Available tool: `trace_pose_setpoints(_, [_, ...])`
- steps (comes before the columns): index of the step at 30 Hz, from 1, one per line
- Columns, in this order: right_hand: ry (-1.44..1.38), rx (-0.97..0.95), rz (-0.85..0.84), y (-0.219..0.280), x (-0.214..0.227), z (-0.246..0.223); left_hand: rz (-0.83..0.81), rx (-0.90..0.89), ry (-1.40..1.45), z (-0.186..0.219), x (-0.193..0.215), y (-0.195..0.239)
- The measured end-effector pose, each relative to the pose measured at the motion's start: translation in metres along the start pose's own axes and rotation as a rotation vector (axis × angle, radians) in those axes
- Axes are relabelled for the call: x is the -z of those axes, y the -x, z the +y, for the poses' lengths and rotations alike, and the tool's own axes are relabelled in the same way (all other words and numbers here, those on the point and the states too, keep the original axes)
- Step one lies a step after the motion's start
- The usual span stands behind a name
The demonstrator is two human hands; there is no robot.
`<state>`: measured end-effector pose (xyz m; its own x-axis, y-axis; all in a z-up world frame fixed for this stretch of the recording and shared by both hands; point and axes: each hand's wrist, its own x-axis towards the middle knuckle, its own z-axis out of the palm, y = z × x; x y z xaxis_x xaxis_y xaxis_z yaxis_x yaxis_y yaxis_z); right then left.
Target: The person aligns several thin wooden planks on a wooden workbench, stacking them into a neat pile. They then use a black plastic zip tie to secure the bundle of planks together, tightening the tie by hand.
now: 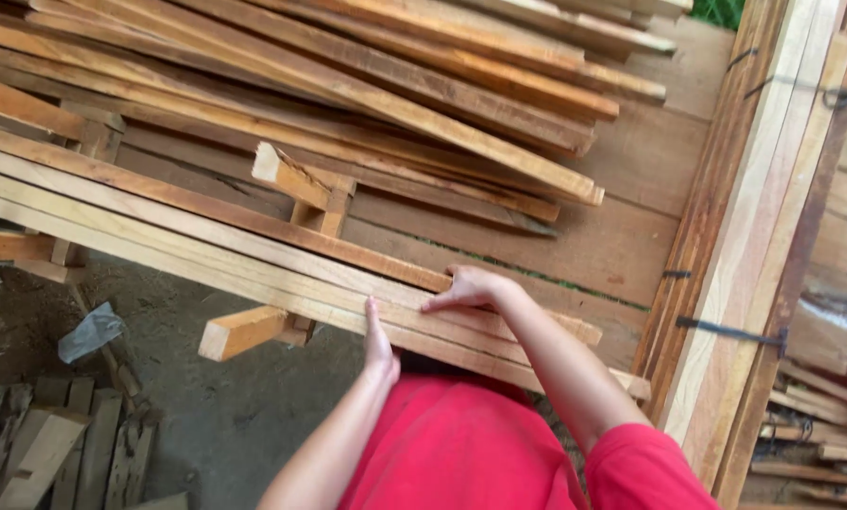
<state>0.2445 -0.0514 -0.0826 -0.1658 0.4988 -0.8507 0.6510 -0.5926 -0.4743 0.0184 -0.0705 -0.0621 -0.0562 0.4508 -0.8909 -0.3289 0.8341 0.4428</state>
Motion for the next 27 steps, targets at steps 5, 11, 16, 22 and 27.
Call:
trace_pose_setpoints(5, [-0.011, 0.008, 0.013, -0.006, 0.001, 0.003, -0.37, 0.298, -0.971, 0.062, 0.017, 0.038])
trace_pose_setpoints(11, [0.033, 0.065, 0.089, 0.0, -0.01, 0.0, -0.485, -0.941, -1.626, 0.081, -0.054, -0.015])
trace_pose_setpoints(16, [0.155, 0.147, 0.416, 0.035, -0.026, 0.038, -0.394, -0.813, -2.335, 0.074, -0.109, -0.017])
trace_pose_setpoints(22, [-0.247, 0.124, 1.08, 0.133, -0.07, 0.181, -0.502, -0.682, -2.459, 0.087, -0.132, 0.006])
trace_pose_setpoints(27, [-0.751, -0.438, 1.111, 0.141, -0.147, 0.289, -0.512, -0.42, -2.457, 0.087, -0.142, 0.013])
